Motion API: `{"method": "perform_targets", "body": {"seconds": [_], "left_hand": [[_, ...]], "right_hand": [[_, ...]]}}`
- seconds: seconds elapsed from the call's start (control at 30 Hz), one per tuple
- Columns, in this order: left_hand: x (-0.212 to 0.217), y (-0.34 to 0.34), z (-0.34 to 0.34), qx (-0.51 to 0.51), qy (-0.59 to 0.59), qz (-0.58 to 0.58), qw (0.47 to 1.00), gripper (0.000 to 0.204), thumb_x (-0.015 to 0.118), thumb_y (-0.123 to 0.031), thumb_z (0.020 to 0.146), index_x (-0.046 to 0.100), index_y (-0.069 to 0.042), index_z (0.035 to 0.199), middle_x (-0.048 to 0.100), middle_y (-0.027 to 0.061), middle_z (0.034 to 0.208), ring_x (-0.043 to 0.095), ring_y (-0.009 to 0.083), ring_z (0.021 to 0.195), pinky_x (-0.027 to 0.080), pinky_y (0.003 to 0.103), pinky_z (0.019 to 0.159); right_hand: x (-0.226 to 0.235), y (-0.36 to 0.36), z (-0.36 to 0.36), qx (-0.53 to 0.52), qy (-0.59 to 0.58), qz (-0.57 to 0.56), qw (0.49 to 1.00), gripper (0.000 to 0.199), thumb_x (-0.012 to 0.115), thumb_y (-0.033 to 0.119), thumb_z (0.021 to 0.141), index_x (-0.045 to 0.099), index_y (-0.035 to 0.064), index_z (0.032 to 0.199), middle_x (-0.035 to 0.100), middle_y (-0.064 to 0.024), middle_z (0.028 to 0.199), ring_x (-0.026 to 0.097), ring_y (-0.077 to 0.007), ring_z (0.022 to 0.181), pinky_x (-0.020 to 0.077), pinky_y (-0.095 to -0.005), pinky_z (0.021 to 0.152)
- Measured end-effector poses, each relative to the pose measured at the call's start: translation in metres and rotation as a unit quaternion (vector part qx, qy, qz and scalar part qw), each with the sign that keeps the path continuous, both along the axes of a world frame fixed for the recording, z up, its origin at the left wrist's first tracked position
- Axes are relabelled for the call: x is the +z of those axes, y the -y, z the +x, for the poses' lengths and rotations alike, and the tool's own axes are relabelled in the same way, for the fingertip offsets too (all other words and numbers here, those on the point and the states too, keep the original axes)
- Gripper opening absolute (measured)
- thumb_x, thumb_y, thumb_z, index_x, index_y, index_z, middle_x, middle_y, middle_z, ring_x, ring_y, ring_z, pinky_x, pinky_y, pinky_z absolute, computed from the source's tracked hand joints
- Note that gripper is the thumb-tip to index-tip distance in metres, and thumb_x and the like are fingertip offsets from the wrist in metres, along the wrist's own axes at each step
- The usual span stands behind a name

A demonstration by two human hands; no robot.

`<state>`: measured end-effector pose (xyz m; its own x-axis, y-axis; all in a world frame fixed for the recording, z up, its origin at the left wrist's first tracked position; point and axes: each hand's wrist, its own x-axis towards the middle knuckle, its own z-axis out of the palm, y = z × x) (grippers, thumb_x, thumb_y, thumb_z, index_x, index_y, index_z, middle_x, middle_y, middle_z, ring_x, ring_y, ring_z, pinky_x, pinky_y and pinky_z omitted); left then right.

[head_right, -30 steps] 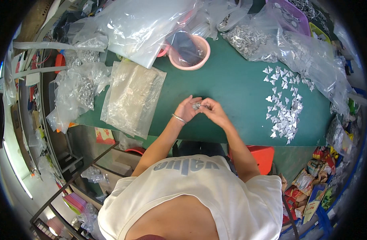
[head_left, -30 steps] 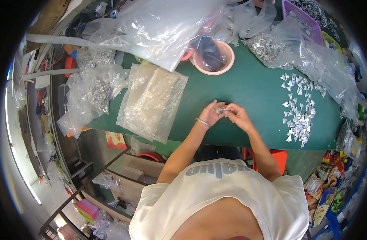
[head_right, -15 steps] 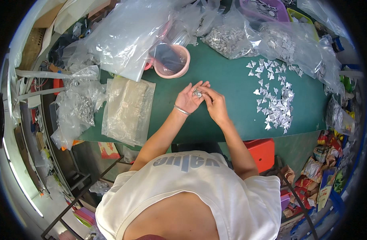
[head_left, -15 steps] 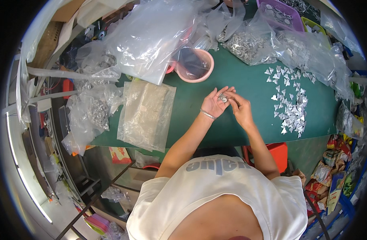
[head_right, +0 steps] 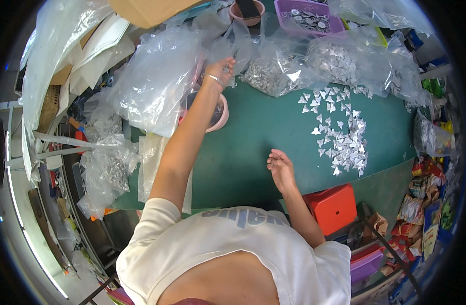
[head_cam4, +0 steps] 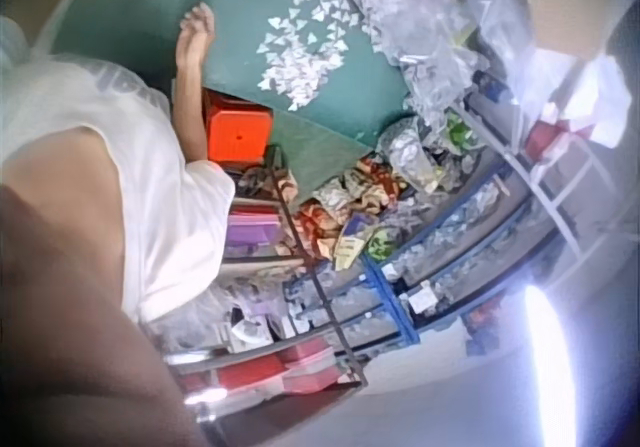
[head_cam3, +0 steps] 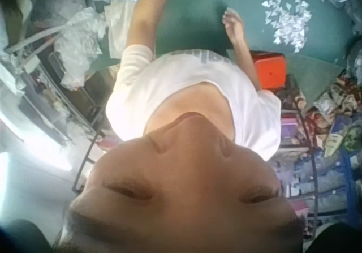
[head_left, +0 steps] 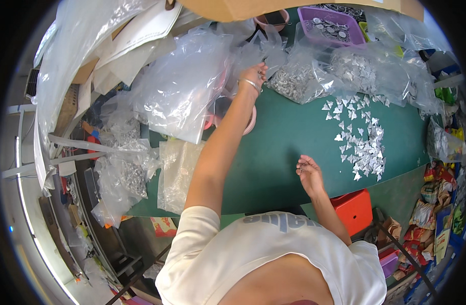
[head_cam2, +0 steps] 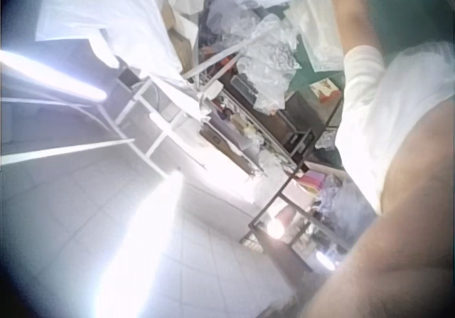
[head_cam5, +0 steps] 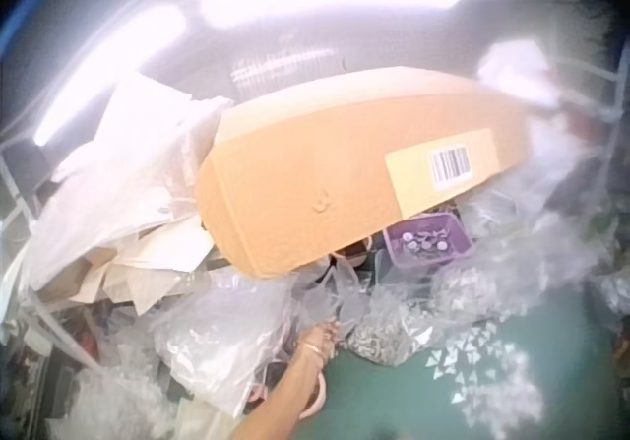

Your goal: The person gathers small metal butterfly-shaped pieces by hand from a table, places them into plastic bags on a shelf, and then sorts individual metal rings into a bowl.

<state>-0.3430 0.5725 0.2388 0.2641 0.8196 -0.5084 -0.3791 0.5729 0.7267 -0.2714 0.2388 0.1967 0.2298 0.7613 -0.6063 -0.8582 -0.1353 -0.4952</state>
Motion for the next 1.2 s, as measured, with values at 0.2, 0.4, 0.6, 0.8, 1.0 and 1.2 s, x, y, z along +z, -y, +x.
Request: {"method": "perform_targets", "body": {"seconds": [0.2,0.4,0.6,0.8,1.0,1.2], "left_hand": [[0.038,-0.034,0.022,-0.048,0.052,-0.071,0.995,0.024,0.041,0.005,0.083,0.045,0.011,0.106,0.051,0.0196,0.098,0.053,0.0274,0.086,0.050,0.034,0.073],[0.041,-0.031,0.028,-0.005,0.127,-0.121,0.984,0.032,0.038,0.003,0.083,0.039,0.014,0.113,0.045,0.0274,0.116,0.044,0.0383,0.112,0.041,0.050,0.092],[-0.017,-0.054,0.015,-0.206,-0.176,0.142,0.952,0.042,0.043,-0.007,0.082,0.041,0.000,0.123,0.046,0.0193,0.121,0.042,0.0320,0.116,0.031,0.045,0.097],[0.026,0.006,0.017,-0.066,-0.188,0.215,0.956,0.029,0.051,-0.003,0.082,0.057,-0.001,0.111,0.058,0.0128,0.112,0.056,0.0206,0.099,0.041,0.028,0.087],[0.062,0.158,-0.017,-0.259,-0.114,0.384,0.879,0.018,0.056,-0.006,0.083,0.060,-0.002,0.100,0.059,0.0022,0.091,0.054,0.0102,0.084,0.043,0.024,0.073],[0.082,0.230,-0.032,-0.409,-0.113,0.409,0.808,0.023,0.065,-0.006,0.078,0.063,-0.004,0.101,0.055,0.0012,0.080,0.051,0.0081,0.073,0.039,0.021,0.064]], "right_hand": [[0.014,0.006,0.017,-0.018,-0.002,0.097,0.995,0.032,0.046,-0.011,0.078,0.051,-0.0015,0.108,0.056,-0.0103,0.100,0.056,-0.0216,0.095,0.0454,-0.0312,0.085],[0.017,0.006,0.026,-0.009,0.008,0.135,0.991,0.028,0.047,-0.006,0.083,0.050,-0.0014,0.111,0.055,-0.0116,0.102,0.056,-0.0225,0.097,0.0445,-0.0338,0.090],[0.026,-0.003,0.021,-0.011,0.002,0.143,0.990,0.030,0.045,-0.007,0.084,0.046,-0.0013,0.114,0.052,-0.0160,0.112,0.054,-0.0268,0.104,0.0410,-0.0367,0.094],[0.062,-0.012,0.023,-0.001,0.178,0.151,0.972,0.032,0.045,0.000,0.089,0.040,0.0004,0.120,0.052,-0.0190,0.114,0.052,-0.0301,0.108,0.0408,-0.0379,0.095],[0.091,-0.001,0.020,0.006,0.247,0.111,0.963,0.030,0.047,0.000,0.088,0.041,-0.0022,0.117,0.060,-0.0187,0.095,0.064,-0.0268,0.083,0.0529,-0.0317,0.072],[0.114,0.022,0.000,-0.013,0.347,0.055,0.936,0.023,0.055,-0.002,0.083,0.050,-0.0048,0.105,0.064,-0.0151,0.083,0.065,-0.0196,0.070,0.0531,-0.0258,0.059]]}}
